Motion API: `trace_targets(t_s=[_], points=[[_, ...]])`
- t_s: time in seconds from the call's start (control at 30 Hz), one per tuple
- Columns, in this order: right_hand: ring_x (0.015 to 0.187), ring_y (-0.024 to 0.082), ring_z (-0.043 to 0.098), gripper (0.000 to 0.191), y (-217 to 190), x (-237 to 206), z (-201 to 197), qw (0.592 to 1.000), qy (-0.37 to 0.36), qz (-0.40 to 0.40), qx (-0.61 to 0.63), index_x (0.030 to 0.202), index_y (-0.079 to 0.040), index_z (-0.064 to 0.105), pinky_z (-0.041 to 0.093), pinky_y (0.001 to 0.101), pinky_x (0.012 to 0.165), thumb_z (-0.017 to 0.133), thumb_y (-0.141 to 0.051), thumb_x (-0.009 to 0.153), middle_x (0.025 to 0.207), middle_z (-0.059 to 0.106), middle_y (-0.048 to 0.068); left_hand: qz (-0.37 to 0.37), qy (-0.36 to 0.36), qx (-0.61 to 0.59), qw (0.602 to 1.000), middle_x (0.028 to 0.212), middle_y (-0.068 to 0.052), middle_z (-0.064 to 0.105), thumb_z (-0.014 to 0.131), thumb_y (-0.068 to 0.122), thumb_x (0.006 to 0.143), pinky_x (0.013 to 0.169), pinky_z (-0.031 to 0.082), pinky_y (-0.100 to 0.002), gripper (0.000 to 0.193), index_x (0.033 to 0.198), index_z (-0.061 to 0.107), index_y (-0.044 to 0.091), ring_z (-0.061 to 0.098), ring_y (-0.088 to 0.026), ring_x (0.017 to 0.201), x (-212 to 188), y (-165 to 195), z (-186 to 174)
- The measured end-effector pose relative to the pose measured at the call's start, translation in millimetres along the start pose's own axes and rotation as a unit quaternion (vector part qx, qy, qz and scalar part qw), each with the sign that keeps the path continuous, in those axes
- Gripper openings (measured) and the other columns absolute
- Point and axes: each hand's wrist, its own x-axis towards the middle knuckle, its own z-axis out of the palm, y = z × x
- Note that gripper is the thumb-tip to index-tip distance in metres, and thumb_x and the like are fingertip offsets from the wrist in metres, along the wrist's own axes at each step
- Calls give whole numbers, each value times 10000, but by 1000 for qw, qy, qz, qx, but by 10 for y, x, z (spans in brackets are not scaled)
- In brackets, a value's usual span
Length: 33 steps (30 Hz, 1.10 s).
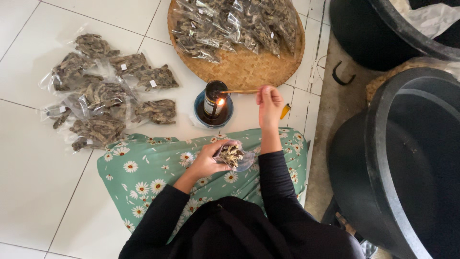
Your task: The person sits on the floor and seals clear plastic bags filled with dried seahorses by melting the bag openings over a candle flame. They take filled bags one at a time, press the open end flat, hold it near the flame to fuse it shut, and place the sealed bag on a woven tray with the finished bags.
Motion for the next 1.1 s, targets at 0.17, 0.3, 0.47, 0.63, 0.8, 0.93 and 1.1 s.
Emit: trace_targets(t_s=[0.17,0.3,0.47,0.63,0.8,0.93,1.1], points=[[696,75,570,180,-39,56,-248,985,162,49,42,970,-26,688,426,226,577,631,-177,1051,848,662,21,-14,17,21,1000,1312,-84,686,937,25,653,1000,544,-329,794,1361,578,31,657,-165,1196,0,-1,0],[594,76,542,195,162,-72,-230,976,194,70,-75,967,-31,693,412,223,503,668,-213,1030,805,687,40,-20,24,14,999,1293,-83,681,948,57,674,908,608,-318,797,1376,569,41,661,-146,1128,-18,0,0],[648,96,624,191,440,-302,94,977,132,100,-136,1018,6,734,510,238,559,674,-176,1023,825,709,56,-26,48,-31,998,1354,-103,615,917,48,695,860,623,-317,867,1438,471,63,668,-154,1115,-42,26,59],[853,170,586,196,275,-475,148,874,48,-96,-474,1081,-15,692,499,331,754,734,-139,935,962,681,103,-24,65,1,998,1316,-118,675,916,27,735,903,584,-309,857,1463,463,53,693,-157,1094,-38,43,94],[1124,220,609,417,-482,-784,122,993,-75,43,-80,1019,-24,718,471,355,975,553,-389,1132,1182,684,143,-14,94,-45,994,1366,-126,648,881,27,785,987,542,-325,768,1448,493,41,637,-172,1185,-9,28,162],[1191,170,598,379,-889,-1306,224,978,-171,75,-90,1196,-77,680,477,324,1025,664,-375,963,1310,617,82,-3,103,-85,991,1366,-105,633,856,84,826,1022,530,-325,732,1448,470,56,622,-172,1232,58,133,234],[996,159,623,77,-704,-1584,214,991,-94,71,-61,1015,-26,688,521,319,913,759,-43,991,1118,672,88,116,128,152,973,1353,-180,603,909,155,687,1022,500,-370,741,1335,569,41,600,-312,1245,7,397,348]])
